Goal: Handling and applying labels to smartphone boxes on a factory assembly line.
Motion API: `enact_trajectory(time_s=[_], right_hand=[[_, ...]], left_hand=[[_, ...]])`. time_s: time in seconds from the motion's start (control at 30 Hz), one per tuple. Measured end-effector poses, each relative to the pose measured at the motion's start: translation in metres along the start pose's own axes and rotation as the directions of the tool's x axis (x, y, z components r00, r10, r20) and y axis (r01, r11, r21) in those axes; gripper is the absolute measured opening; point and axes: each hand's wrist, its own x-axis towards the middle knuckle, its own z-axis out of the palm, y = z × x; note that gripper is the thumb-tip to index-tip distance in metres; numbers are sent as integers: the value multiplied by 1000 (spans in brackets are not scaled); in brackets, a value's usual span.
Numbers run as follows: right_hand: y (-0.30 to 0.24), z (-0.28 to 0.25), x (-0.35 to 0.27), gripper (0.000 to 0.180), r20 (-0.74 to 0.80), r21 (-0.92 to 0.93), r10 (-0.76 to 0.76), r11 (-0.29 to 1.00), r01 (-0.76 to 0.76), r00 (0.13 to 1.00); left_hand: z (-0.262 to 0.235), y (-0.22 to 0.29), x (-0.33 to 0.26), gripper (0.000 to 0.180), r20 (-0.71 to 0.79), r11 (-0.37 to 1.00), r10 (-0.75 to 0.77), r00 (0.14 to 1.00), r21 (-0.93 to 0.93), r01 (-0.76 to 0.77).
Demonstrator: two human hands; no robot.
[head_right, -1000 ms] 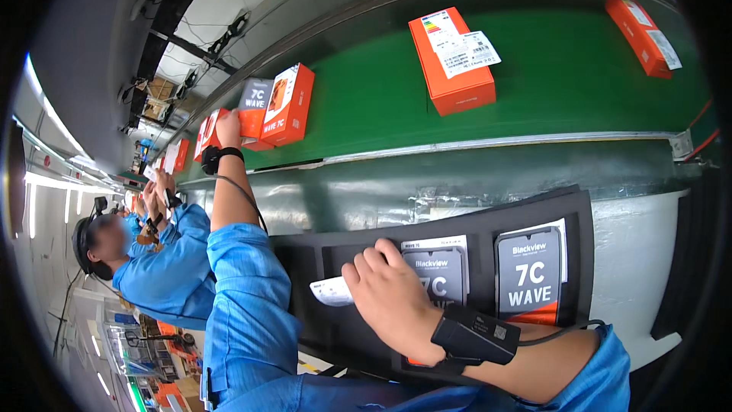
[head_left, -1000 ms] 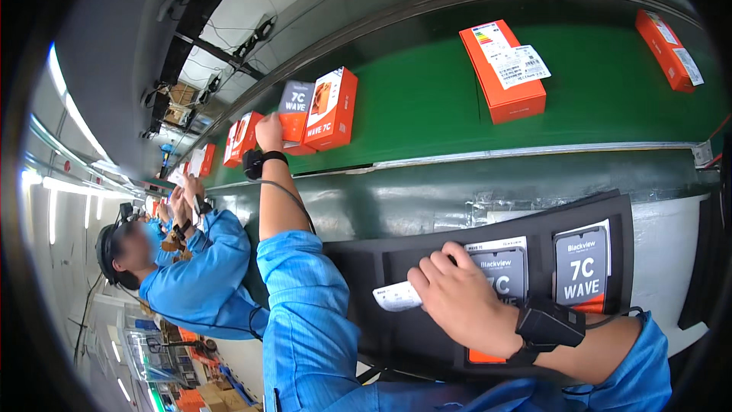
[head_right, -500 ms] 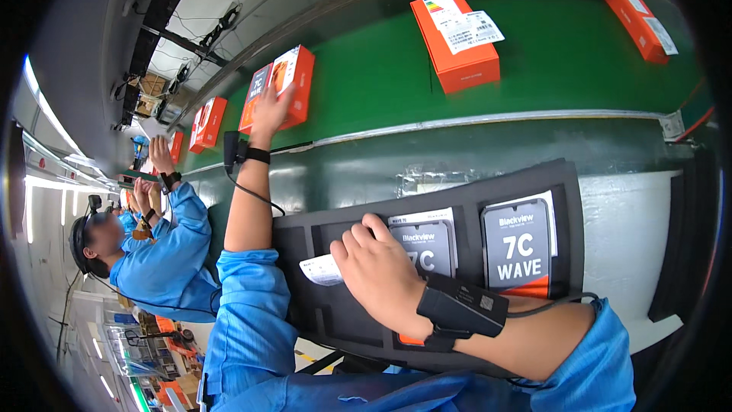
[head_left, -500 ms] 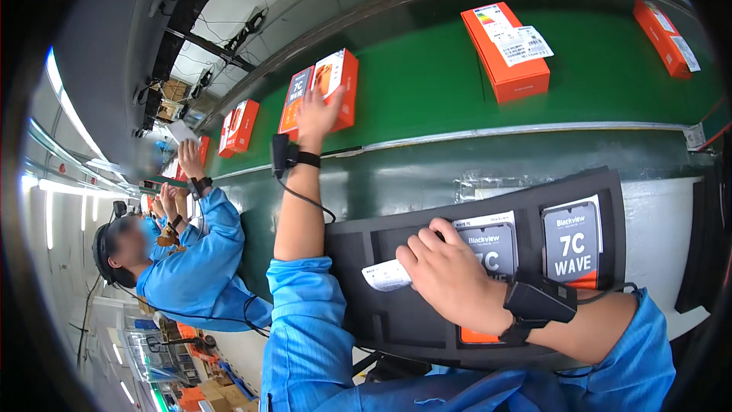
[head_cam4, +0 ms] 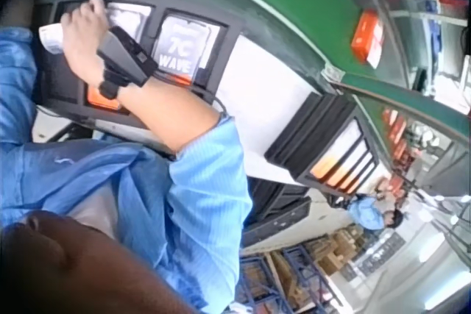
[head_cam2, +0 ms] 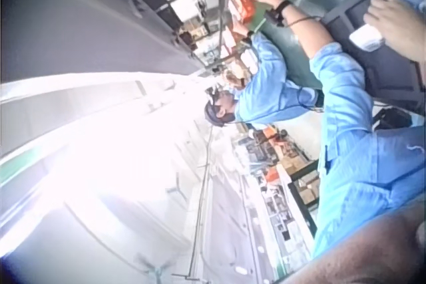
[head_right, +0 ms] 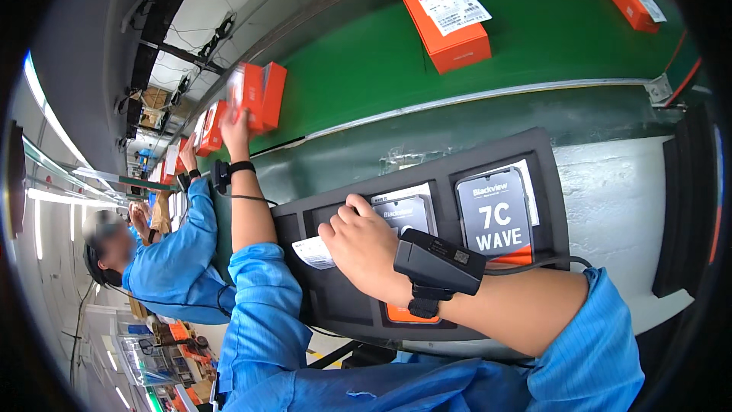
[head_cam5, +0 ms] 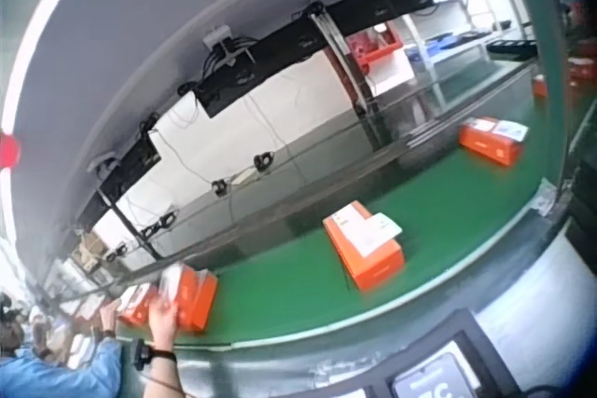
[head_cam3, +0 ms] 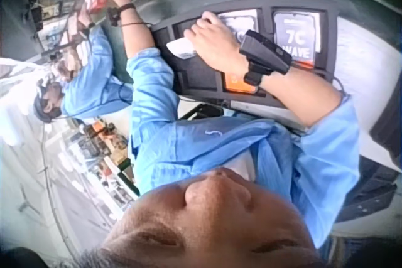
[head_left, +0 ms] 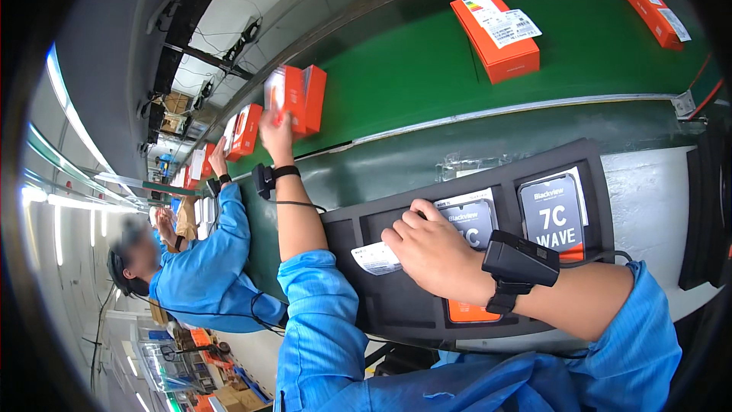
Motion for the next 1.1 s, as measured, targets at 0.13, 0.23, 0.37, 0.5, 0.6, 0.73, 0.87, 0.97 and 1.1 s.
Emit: enact_trajectory(time_s=[0.13, 0.23, 0.37, 0.5, 0.6, 0.73, 0.87, 0.97, 1.1], right_hand=[[6, 4, -2, 16, -15, 14, 48, 999, -48, 999], [3, 2, -2, 16, -25, -7, 25, 1000, -25, 999], [3, 2, -1, 18, -49, -18, 2, 1000, -2, 999], [1, -2, -2, 19, -25, -20, -4, 1000, 3, 1000], [2, 0, -1, 21, -84, 33, -5, 999, 7, 996], [8, -9, 1, 25, 13, 68, 6, 998, -7, 1000], [10, -13, 11, 27, 35, 228, 55, 972, -61, 998], [21, -23, 20, 29, -44, 364, 225, 911, -194, 973], [39, -33, 33, 27, -266, 347, 336, 908, -235, 903]], left_hand=[[25, 4, 4, 51, 15, 981, 136, 991, -139, -132], [27, 28, 1, 50, -29, 980, 196, 980, 22, -196], [26, 62, 6, 52, 88, 965, 105, 991, 231, -123], [37, 49, 8, 63, 212, 986, 30, 977, 156, -64], [54, 16, 8, 66, 244, 981, 164, 956, 59, -184], [66, 32, -9, 72, 250, 912, 201, 947, 305, -274], [59, 31, -8, 58, 150, 891, 137, 979, -451, -55], [21, 84, -25, 48, 597, 249, -303, 743, -702, 667], [-4, 90, -40, 40, 207, 614, -434, 877, -644, 456]])
